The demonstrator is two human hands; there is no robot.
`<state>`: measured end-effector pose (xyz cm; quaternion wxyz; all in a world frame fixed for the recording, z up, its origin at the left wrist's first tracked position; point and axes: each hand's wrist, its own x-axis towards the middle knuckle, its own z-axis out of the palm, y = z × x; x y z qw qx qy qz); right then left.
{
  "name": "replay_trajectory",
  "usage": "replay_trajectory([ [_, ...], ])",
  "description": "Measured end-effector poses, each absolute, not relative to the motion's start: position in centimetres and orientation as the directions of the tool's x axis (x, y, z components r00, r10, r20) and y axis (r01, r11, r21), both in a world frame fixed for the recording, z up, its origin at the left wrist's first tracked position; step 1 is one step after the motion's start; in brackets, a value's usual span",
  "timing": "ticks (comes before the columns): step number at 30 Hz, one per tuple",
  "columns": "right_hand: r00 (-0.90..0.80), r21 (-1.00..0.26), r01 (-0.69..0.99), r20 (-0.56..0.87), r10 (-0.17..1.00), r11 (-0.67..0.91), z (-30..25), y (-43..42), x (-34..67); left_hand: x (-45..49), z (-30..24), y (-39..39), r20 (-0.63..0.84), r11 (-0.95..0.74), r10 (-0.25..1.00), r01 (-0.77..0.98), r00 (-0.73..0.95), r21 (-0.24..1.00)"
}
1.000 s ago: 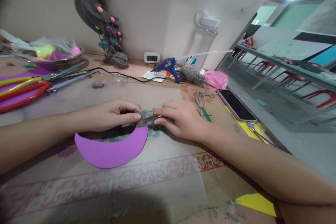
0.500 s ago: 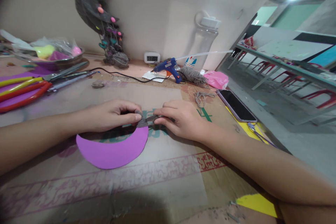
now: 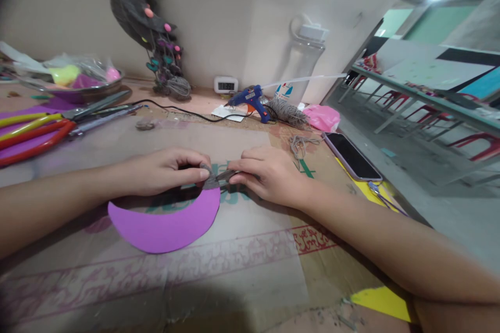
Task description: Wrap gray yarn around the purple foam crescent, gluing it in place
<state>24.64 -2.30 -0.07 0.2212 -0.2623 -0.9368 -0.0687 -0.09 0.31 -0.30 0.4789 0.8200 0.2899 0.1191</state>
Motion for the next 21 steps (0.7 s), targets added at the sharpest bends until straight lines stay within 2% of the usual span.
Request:
replay_trajectory([
  [9, -0.731, 0.003, 0.548, 0.486, 0.478, 0.836, -0.45, -2.71, 24.54, -0.11, -0.3, 0.31, -0.087, -0.359, 0.615, 0.376, 0.784, 0.854],
  [18, -0.666, -0.159, 0.591, 0.458, 0.589, 0.791, -0.49, -2.82, 24.67, -0.2, -0.33, 0.3, -0.094, -0.344, 0.633, 0.388, 0.769, 0.855],
  [21, -0.647, -0.162, 0.608, 0.467, 0.603, 0.777, -0.42, -2.83, 24.86, -0.21, -0.39, 0.32, -0.102, -0.346, 0.632, 0.397, 0.769, 0.85],
])
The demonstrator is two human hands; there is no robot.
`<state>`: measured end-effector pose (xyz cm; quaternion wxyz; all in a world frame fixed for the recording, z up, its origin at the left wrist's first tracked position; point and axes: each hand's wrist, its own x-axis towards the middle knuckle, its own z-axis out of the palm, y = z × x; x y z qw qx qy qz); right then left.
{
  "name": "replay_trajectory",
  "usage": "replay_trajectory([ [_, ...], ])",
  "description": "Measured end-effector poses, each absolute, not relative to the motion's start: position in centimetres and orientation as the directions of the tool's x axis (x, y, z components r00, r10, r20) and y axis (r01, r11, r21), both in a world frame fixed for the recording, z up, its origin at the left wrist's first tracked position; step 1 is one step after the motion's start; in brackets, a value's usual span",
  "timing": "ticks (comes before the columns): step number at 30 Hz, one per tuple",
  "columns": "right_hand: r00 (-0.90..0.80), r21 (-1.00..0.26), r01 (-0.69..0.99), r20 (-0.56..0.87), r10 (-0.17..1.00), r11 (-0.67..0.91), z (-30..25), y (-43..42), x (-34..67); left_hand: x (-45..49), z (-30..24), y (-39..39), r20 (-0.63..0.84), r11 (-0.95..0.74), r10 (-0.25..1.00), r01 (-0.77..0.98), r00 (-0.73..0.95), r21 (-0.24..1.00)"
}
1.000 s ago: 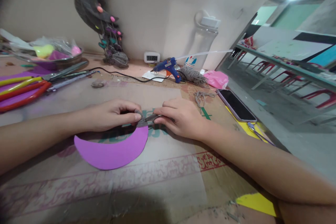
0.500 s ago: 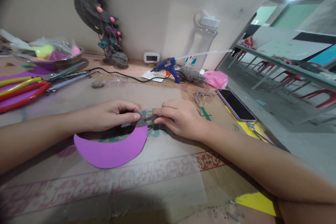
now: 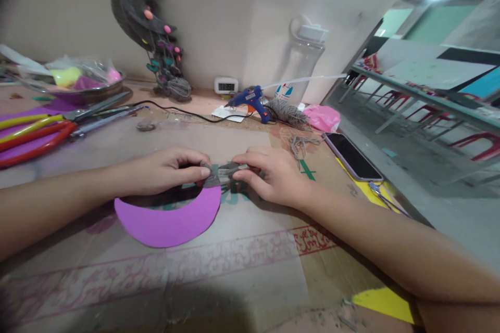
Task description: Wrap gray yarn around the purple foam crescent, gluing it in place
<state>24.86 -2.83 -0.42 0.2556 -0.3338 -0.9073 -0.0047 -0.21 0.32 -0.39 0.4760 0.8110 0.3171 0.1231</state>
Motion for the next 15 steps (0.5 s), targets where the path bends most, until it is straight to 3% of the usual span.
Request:
replay_trajectory([
  [10, -0.726, -0.005, 0.577, 0.454, 0.516, 0.817, -0.38, -2.99, 24.46, 0.03, -0.1, 0.19, -0.072, -0.378, 0.624, 0.381, 0.778, 0.844],
  [15, -0.738, 0.009, 0.552, 0.471, 0.484, 0.834, -0.49, -2.82, 24.53, -0.04, -0.12, 0.21, -0.092, -0.376, 0.614, 0.393, 0.784, 0.839],
])
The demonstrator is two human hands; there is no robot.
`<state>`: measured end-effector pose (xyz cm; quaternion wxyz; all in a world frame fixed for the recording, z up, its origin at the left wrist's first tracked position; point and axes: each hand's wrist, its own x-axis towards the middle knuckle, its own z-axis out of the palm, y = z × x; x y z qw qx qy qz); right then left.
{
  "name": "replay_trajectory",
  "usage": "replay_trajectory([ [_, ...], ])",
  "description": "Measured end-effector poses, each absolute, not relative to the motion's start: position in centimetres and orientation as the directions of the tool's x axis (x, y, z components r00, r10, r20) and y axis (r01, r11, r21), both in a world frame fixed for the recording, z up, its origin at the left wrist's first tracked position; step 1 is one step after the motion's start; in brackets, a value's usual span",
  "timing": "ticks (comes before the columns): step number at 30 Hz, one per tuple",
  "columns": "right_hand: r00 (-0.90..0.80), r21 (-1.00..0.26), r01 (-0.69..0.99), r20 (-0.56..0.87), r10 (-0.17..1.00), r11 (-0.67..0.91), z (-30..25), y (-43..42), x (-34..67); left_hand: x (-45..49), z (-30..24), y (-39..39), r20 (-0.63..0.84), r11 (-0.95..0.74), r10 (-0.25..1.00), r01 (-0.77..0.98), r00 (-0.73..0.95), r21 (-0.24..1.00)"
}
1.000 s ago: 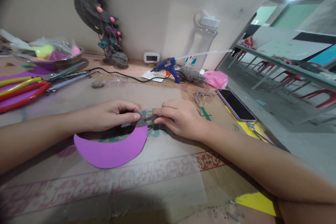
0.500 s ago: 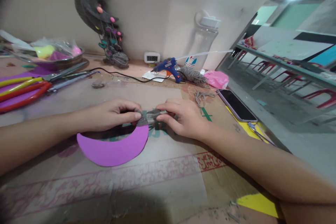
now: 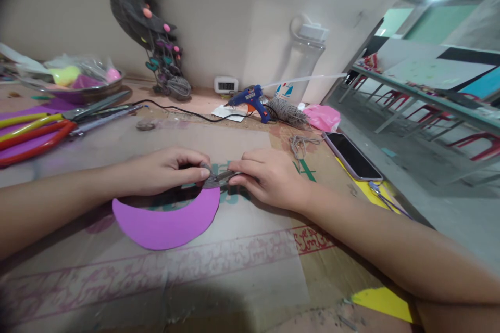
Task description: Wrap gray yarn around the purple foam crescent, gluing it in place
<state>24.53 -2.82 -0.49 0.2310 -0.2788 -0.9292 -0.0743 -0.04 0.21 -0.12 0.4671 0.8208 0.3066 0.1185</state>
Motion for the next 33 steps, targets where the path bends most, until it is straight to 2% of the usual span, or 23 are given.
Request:
replay_trajectory([
  [7, -0.734, -0.04, 0.537, 0.469, 0.491, 0.842, -0.5, -2.7, 24.4, 0.0, -0.1, 0.2, -0.076, -0.393, 0.619, 0.392, 0.781, 0.832],
  [14, -0.625, -0.231, 0.586, 0.481, 0.615, 0.776, -0.2, -3.0, 24.7, -0.1, -0.3, 0.2, -0.087, -0.363, 0.631, 0.393, 0.77, 0.845],
  [20, -0.615, -0.218, 0.615, 0.469, 0.634, 0.758, -0.3, -2.8, 24.8, 0.0, -0.4, 0.3, -0.087, -0.338, 0.645, 0.385, 0.76, 0.859],
  [25, -0.502, -0.272, 0.709, 0.455, 0.736, 0.651, -1.0, -2.0, 24.8, 0.1, -0.3, 0.2, -0.065, -0.321, 0.673, 0.37, 0.737, 0.872],
  [30, -0.497, -0.237, 0.703, 0.51, 0.702, 0.671, -1.2, -0.3, 25.4, 0.1, -0.3, 0.3, -0.032, -0.372, 0.664, 0.367, 0.747, 0.853],
  [33, -0.497, -0.278, 0.672, 0.518, 0.696, 0.687, -0.6, 0.3, 25.2, 0.1, -0.4, 0.3, -0.028, -0.387, 0.667, 0.378, 0.745, 0.841],
])
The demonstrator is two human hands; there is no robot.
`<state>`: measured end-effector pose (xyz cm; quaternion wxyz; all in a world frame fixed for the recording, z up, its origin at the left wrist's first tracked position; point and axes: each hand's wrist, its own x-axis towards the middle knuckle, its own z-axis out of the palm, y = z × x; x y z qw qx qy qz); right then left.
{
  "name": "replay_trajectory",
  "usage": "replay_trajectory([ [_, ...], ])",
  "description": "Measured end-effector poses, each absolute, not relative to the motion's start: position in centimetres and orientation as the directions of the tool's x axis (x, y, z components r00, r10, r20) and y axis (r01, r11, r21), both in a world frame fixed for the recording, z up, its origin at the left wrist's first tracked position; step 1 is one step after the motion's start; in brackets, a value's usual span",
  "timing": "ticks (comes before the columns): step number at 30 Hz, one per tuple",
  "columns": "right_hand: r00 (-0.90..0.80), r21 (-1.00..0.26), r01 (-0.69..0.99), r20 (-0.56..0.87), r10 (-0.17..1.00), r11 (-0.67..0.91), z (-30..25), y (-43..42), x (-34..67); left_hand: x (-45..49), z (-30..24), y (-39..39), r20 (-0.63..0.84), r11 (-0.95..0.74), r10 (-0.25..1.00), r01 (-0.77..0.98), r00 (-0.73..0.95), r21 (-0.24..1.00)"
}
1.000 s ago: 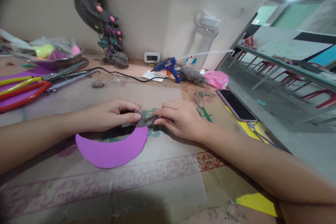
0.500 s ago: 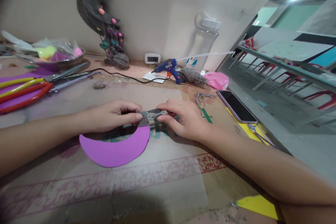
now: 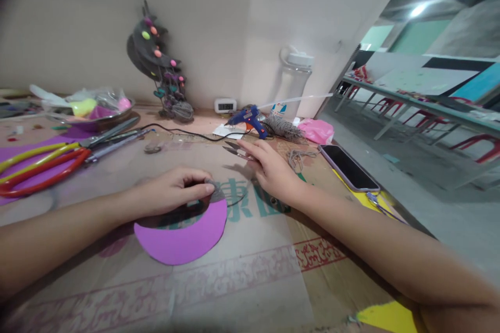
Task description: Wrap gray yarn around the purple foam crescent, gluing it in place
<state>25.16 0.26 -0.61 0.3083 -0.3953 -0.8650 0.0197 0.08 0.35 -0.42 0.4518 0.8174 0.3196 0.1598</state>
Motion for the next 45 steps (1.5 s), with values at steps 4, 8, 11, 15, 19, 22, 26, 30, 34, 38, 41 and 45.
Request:
replay_trajectory([
  [4, -0.547, -0.358, 0.599, 0.47, 0.693, 0.716, 0.3, 0.2, 24.3, 0.2, -0.5, 0.3, -0.024, -0.385, 0.653, 0.358, 0.757, 0.851],
  [8, -0.509, -0.299, 0.645, 0.519, 0.687, 0.703, 0.7, 0.8, 24.8, 0.3, -0.6, 0.3, 0.0, -0.386, 0.658, 0.337, 0.753, 0.859],
  [11, -0.348, -0.378, 0.707, 0.55, 0.759, 0.598, 0.7, 2.2, 26.4, 0.3, -0.7, 0.3, 0.006, -0.388, 0.661, 0.335, 0.751, 0.859],
  [15, -0.147, -0.529, 0.737, 0.482, 0.864, 0.42, 0.5, 4.7, 28.1, 0.3, -0.8, 0.3, 0.009, -0.381, 0.672, 0.336, 0.74, 0.861],
  [19, -0.125, -0.561, 0.74, 0.427, 0.895, 0.371, 0.4, 7.5, 28.3, 0.2, -1.0, 0.4, 0.026, -0.369, 0.689, 0.319, 0.724, 0.873],
  [22, -0.111, -0.573, 0.751, 0.381, 0.918, 0.329, 0.7, 9.6, 27.7, 0.2, -1.2, 0.5, 0.025, -0.347, 0.705, 0.314, 0.709, 0.884],
  [26, -0.096, -0.566, 0.782, 0.305, 0.947, 0.261, 1.0, 11.6, 26.7, 0.2, -1.2, 0.5, 0.019, -0.298, 0.736, 0.299, 0.677, 0.906],
  [30, -0.043, -0.533, 0.832, 0.221, 0.974, 0.158, 0.9, 12.5, 26.0, 0.1, -1.0, 0.4, 0.039, -0.291, 0.745, 0.272, 0.666, 0.917],
  [34, 0.052, -0.531, 0.844, 0.22, 0.974, 0.075, 1.4, 12.4, 26.1, 0.2, -1.0, 0.2, 0.07, -0.305, 0.759, 0.258, 0.648, 0.917],
  [38, 0.103, -0.595, 0.8, 0.263, 0.959, 0.077, 3.6, 10.0, 26.8, 0.2, -0.6, 0.4, 0.131, -0.327, 0.781, 0.22, 0.611, 0.919],
  [41, 0.065, -0.672, 0.728, 0.267, 0.962, 0.137, 5.2, 6.7, 26.7, -0.3, 0.6, 0.5, 0.224, -0.374, 0.814, 0.188, 0.537, 0.908],
  [45, -0.025, -0.789, 0.572, 0.258, 0.966, 0.225, 5.6, 1.9, 25.0, -1.3, 3.0, 0.4, 0.315, -0.383, 0.846, 0.078, 0.429, 0.92],
])
